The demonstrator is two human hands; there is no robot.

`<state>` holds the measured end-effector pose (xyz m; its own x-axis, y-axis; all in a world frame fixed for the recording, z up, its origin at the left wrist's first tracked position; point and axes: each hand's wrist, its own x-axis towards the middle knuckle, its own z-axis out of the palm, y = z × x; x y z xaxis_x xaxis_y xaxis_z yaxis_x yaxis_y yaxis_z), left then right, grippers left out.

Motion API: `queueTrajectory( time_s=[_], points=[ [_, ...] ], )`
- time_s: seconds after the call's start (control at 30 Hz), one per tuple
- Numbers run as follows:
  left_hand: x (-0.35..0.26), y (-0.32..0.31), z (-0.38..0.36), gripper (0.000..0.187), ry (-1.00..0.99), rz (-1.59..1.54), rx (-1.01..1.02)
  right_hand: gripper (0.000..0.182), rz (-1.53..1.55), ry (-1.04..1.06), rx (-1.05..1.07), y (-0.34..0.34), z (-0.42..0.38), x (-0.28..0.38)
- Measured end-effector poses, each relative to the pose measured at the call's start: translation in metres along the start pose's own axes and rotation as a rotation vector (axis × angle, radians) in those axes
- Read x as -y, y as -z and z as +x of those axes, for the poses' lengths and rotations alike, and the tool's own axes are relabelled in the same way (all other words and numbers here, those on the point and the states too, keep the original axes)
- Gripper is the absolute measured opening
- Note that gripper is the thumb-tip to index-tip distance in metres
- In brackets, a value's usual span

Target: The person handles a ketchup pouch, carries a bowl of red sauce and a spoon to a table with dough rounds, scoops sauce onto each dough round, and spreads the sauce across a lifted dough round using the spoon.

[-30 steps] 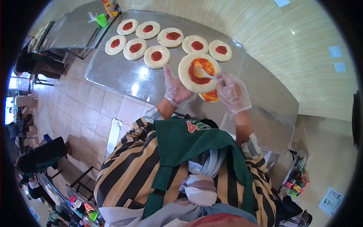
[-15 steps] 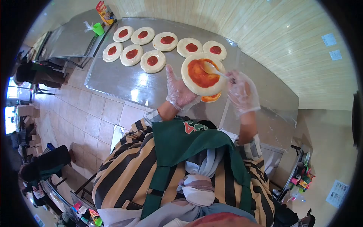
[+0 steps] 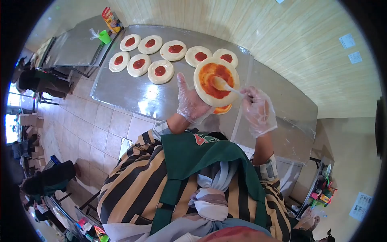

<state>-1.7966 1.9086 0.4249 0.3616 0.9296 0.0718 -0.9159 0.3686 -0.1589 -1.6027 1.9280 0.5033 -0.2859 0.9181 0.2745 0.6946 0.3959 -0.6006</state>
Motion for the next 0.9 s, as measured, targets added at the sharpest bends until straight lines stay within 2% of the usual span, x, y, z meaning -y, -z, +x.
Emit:
queueTrajectory(
  time_s=[0.03, 0.17, 0.23, 0.27, 0.33, 0.37, 0.43, 0.6, 0.67, 0.73, 0.77, 0.8, 0.83, 0.87, 0.9],
  points=[
    [0.003, -0.002, 0.001, 0.112, 0.008, 0.002, 0.0, 0.015, 0.054, 0.047, -0.008, 0.0, -0.002, 0.008],
    [0.016, -0.011, 0.004, 0.113, -0.022, 0.114, -0.003, 0.017, 0.042, 0.023, -0.083, -0.009, 0.019, 0.011],
    [0.014, -0.014, 0.004, 0.114, -0.056, 0.134, -0.013, 0.019, -0.12, 0.158, -0.212, -0.003, 0.023, -0.005],
    [0.013, -0.015, 0.003, 0.114, -0.064, 0.137, -0.008, 0.019, -0.115, 0.168, -0.206, 0.003, 0.018, -0.006],
    [0.011, -0.015, 0.002, 0.114, -0.082, 0.133, -0.002, 0.02, -0.053, -0.063, -0.035, 0.022, 0.003, 0.002],
    [0.01, -0.014, 0.003, 0.113, -0.084, 0.168, -0.011, 0.02, -0.054, -0.062, -0.031, 0.022, 0.005, 0.006],
    [0.012, -0.011, 0.004, 0.112, -0.064, 0.205, -0.019, 0.018, -0.002, 0.098, -0.028, 0.017, 0.005, 0.016],
    [0.019, -0.021, 0.004, 0.113, -0.033, 0.065, 0.021, 0.018, 0.214, -0.052, -0.109, 0.011, 0.018, -0.017],
    [0.018, -0.018, 0.001, 0.106, -0.02, 0.049, 0.028, 0.019, 0.26, -0.093, -0.177, 0.017, 0.009, -0.033],
    [0.011, 0.003, 0.009, 0.096, -0.036, 0.001, 0.267, 0.022, -0.089, 0.178, -0.181, 0.027, -0.007, -0.031],
    [0.01, -0.003, 0.011, 0.089, -0.073, 0.12, 0.227, 0.023, 0.021, -0.116, 0.07, 0.031, -0.008, -0.023],
    [0.021, -0.018, 0.011, 0.09, -0.221, 0.389, -0.115, 0.031, 0.123, 0.165, -0.077, 0.02, -0.007, -0.03],
    [0.015, 0.009, 0.013, 0.088, -0.124, 0.192, 0.131, 0.03, 0.182, 0.044, 0.018, 0.016, -0.01, -0.037],
    [0.029, -0.009, 0.008, 0.093, -0.219, 0.325, -0.024, 0.028, 0.311, 0.0, 0.036, 0.01, -0.011, -0.035],
    [0.032, -0.005, 0.008, 0.095, -0.291, 0.692, -0.095, 0.027, 0.177, 0.444, -0.38, 0.012, -0.018, -0.027]
  ],
)
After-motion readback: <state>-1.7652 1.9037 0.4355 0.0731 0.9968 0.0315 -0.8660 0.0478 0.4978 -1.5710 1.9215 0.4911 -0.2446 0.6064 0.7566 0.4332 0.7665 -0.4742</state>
